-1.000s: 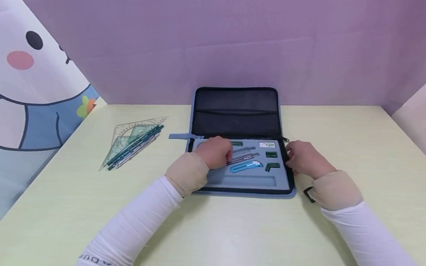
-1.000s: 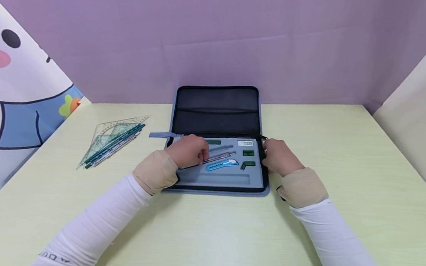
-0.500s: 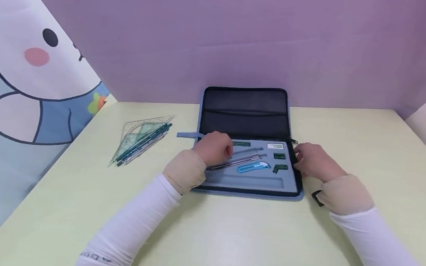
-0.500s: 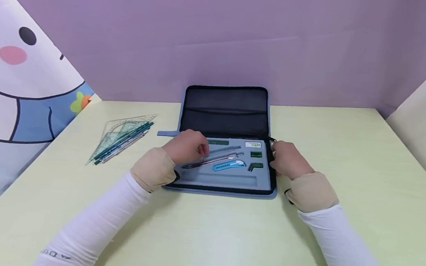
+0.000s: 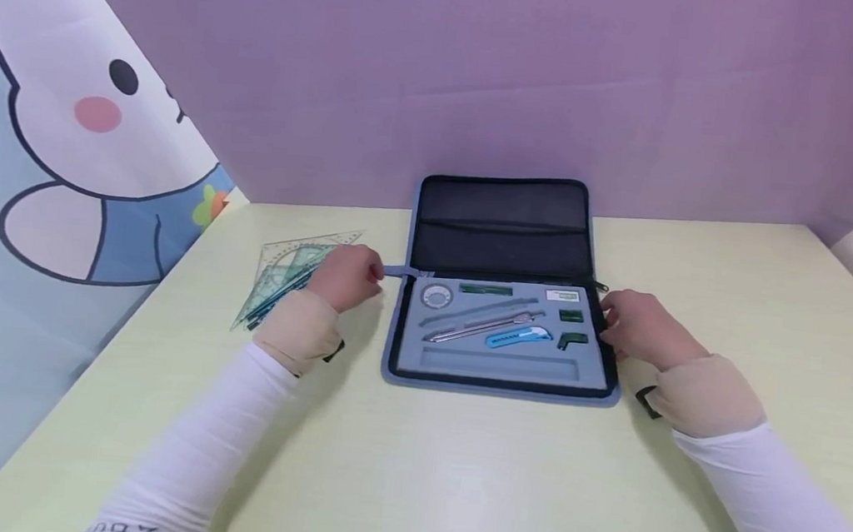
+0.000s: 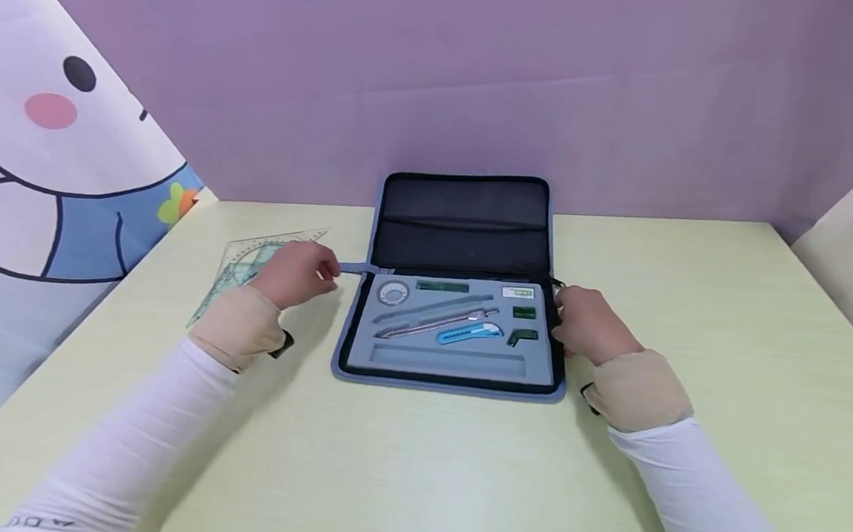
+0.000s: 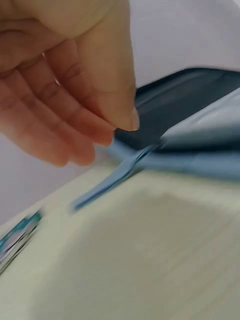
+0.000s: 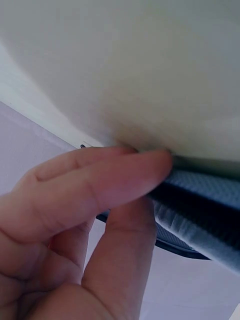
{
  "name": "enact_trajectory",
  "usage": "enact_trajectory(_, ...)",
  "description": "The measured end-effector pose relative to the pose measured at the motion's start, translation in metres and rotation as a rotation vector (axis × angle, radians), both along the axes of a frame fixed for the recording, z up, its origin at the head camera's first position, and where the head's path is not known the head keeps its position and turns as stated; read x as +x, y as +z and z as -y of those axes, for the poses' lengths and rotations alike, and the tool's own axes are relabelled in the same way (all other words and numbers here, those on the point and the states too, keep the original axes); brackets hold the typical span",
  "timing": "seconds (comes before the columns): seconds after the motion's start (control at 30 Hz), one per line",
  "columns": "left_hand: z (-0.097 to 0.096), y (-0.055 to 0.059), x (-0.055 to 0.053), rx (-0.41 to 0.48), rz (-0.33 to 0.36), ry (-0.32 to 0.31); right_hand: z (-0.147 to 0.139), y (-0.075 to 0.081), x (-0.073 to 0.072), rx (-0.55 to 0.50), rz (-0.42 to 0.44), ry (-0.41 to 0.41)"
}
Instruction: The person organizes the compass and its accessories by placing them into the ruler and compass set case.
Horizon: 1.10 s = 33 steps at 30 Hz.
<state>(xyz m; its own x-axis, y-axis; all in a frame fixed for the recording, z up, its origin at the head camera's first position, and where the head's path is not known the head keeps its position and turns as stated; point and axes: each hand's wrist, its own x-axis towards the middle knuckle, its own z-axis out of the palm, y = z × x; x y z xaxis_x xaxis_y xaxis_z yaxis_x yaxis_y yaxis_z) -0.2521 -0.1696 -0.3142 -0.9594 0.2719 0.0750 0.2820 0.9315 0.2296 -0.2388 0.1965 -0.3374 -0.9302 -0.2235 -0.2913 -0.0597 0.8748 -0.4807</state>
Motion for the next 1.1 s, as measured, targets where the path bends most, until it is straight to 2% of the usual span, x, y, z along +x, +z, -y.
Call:
enact_trajectory(0.1, 0.021, -0.003, -0.004, -0.018, 0.006, 0.074, 0.0, 0.0, 0.0, 0.006, -0.004, 0.004)
enact_trajectory(0.23, 0.046, -0.008, -0.008, -0.053, 0.059, 0.174, 0.001, 0.001, 0.0, 0.009, -0.001, 0.009)
enact_trajectory(0.43, 0.07, -0.012, -0.011, -0.137, 0.14, 0.254, 0.002, 0.0, -0.001, 0.003, 0.006, 0.011)
enact_trajectory(0.57, 0.078, -0.016, -0.014, -0.192, 0.171, 0.275, 0.0, -0.001, -0.001, 0.003, -0.009, 0.017)
enact_trajectory(0.73, 0.08, -0.019, -0.018, -0.217, 0.185, 0.289, -0.001, -0.001, -0.001, -0.005, -0.009, 0.013)
enact_trajectory(0.93, 0.08, -0.02, -0.018, -0.221, 0.196, 0.278, -0.001, 0.0, 0.001, -0.017, -0.008, 0.016)
enact_trajectory(1.1, 0.081, -0.02, -0.018, -0.203, 0.211, 0.24, -0.001, 0.0, 0.001, -0.017, -0.006, 0.014)
